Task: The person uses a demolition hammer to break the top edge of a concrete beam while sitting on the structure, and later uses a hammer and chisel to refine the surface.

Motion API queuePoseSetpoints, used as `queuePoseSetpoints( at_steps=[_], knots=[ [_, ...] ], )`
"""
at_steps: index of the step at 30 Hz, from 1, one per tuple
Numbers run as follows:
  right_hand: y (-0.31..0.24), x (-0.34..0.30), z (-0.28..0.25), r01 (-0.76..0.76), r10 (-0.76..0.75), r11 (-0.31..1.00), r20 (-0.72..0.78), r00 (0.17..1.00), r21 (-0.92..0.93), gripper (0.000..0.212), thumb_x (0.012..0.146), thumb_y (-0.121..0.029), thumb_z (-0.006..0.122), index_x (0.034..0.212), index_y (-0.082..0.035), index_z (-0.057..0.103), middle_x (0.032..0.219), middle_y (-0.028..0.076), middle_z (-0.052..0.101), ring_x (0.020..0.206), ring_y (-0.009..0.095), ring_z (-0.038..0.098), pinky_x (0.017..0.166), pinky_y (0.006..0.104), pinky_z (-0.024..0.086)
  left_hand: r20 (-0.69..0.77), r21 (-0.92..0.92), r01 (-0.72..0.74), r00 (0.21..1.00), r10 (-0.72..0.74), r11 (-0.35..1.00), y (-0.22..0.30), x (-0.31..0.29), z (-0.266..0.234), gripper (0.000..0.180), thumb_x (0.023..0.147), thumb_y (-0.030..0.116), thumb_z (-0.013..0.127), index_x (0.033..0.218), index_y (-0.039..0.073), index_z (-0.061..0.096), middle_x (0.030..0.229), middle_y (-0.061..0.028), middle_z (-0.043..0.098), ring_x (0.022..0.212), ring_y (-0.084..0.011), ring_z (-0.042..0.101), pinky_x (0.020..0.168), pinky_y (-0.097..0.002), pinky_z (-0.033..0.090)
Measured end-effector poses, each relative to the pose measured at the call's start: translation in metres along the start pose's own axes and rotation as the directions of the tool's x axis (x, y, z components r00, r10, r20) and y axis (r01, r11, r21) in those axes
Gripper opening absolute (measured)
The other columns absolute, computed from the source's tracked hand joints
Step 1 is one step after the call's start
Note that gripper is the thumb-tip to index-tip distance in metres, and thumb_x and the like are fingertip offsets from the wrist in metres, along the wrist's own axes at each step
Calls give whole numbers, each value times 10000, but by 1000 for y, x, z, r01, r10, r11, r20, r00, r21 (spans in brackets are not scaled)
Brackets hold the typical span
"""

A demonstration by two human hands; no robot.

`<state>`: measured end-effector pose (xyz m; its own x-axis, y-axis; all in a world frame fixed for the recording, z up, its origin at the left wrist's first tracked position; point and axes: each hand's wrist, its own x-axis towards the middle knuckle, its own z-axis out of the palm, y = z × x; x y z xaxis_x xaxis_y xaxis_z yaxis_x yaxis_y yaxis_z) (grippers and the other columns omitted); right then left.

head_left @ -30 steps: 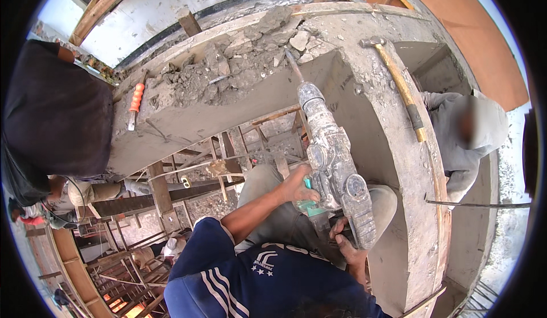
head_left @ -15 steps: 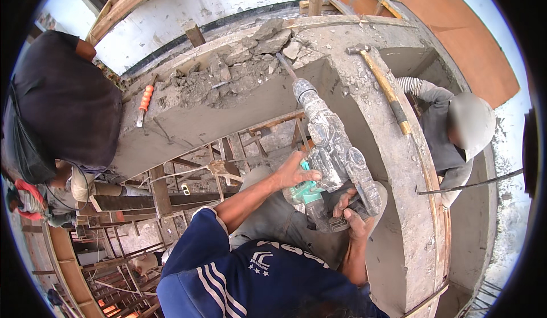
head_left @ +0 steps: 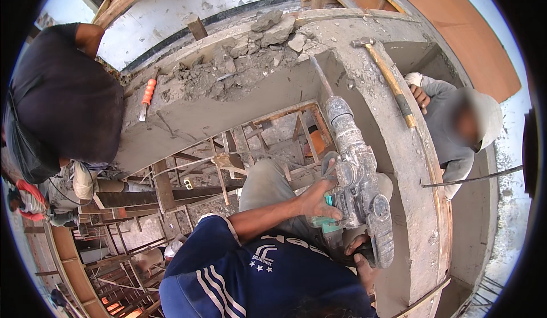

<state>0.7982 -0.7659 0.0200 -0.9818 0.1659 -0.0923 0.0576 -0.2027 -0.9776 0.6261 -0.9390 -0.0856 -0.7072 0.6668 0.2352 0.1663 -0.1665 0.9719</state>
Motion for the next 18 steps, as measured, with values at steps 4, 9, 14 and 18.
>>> queuePoseSetpoints(
  at_steps=[4, 9, 14, 18],
  knots=[
    [6, -3, 7, 21, -7, 994, -130, 991, 107, 538, 788, -107, 733, 1238, 59, 488, 912, 141, 610, 772, 226, 616, 722, 347, 521, 67, 27, 48, 997, -49, 999, -9, 6, 4, 958, 708, 544, 826, 1342, -69, 452, 1285, -180, 560, 1204, -258, 508, 1036, -398, 388],
    [48, 23, 2, 86, -53, 958, -126, 991, 273, 603, 766, -87, 736, 1273, 91, 461, 889, 154, 609, 737, 237, 613, 684, 356, 520, -40, 33, 82, 996, -81, 996, -29, 7, -7, 777, 741, 487, 809, 1234, -60, 560, 1163, -154, 637, 1110, -216, 560, 990, -385, 424],
    [74, 46, 11, 62, -19, 934, -127, 992, 351, 521, 781, -56, 679, 1242, 59, 465, 893, 154, 584, 756, 243, 596, 695, 376, 526, 79, 126, 251, 962, -262, 960, -31, 18, -45, 632, 743, 455, 800, 1088, -51, 646, 955, -112, 701, 933, -175, 620, 862, -369, 488],
    [84, 52, 21, -12, 81, 903, -141, 987, 428, 385, 832, -29, 651, 1177, 22, 487, 873, 149, 574, 791, 241, 591, 720, 390, 524, 97, 194, 267, 952, -290, 944, -38, 15, -56, 667, 727, 489, 810, 1086, -49, 650, 945, -114, 708, 924, -182, 628, 862, -368, 488]
  ],
)
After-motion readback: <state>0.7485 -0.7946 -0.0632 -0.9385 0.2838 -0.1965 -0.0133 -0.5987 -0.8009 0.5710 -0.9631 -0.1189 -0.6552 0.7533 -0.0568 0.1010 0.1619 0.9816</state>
